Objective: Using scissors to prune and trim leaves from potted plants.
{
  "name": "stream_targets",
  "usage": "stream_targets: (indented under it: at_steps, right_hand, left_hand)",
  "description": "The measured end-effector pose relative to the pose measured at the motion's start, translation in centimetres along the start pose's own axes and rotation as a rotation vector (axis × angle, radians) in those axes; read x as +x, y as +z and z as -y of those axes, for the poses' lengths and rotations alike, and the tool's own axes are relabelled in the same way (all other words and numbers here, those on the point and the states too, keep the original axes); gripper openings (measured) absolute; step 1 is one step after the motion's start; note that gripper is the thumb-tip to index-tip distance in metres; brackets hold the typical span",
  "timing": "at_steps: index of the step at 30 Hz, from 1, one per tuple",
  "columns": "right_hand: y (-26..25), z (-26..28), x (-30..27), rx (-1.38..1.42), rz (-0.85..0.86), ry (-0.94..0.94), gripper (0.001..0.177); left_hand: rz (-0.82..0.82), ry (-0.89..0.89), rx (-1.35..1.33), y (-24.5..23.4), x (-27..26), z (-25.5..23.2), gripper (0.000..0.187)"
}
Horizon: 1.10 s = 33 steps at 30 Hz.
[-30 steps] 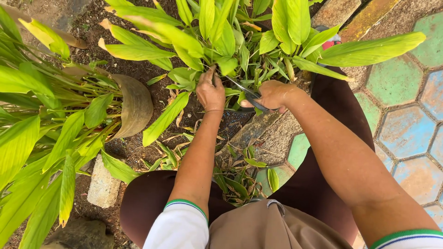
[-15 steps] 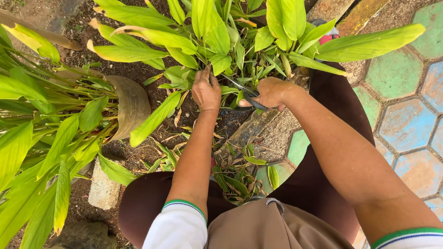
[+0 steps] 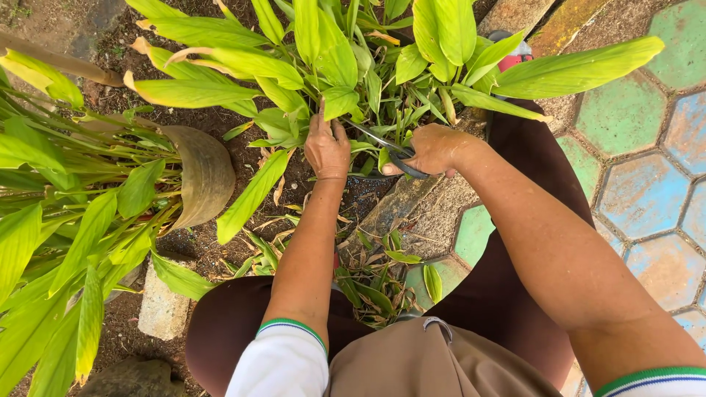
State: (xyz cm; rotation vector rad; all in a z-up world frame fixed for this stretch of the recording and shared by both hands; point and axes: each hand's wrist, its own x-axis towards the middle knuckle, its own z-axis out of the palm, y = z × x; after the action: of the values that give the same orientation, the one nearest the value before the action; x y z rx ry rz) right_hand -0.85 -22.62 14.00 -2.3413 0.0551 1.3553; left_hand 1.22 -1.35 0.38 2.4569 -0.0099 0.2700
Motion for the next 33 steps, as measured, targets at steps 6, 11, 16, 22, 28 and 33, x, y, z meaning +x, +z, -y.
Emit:
stream_targets:
  at_steps: [6, 11, 16, 22, 28, 33]
  right_hand:
    - [0.0, 0.1, -0.1, -0.022, -0.005, -0.021, 0.093]
    - [0.0, 0.1, 0.0, -0.026, -0.016, -0.023, 0.093]
    - [0.0, 0.1, 0.1, -0.082, 0.000, 0.005, 0.099]
    - [0.0, 0.0, 0.1, -0.042, 0.012, -0.007, 0.099]
    - [0.2, -0.6, 0.8, -0.067, -0.004, -0.002, 0.099]
    - [-0.3, 0.1, -0.1, -0.016, -0.001, -0.018, 0.092]
  left_hand:
    - [-0.033, 0.026, -0.075, 1.2, -0.5, 1.6, 0.045]
    - [-0.037, 0.089, -0.028, 1.4, -0.6, 2.5, 0.043]
    - [-0.020, 0.105, 0.007, 0.6, -0.1, 1.3, 0.059]
    - [0.025, 0.115, 0.083, 2.3, -0.6, 3.5, 0.052]
    - [0.079, 0.105, 0.052, 1.0, -0.4, 2.3, 0.047]
    - [-0.004, 0.074, -0.022, -1.0, 0.3, 0.3, 0.050]
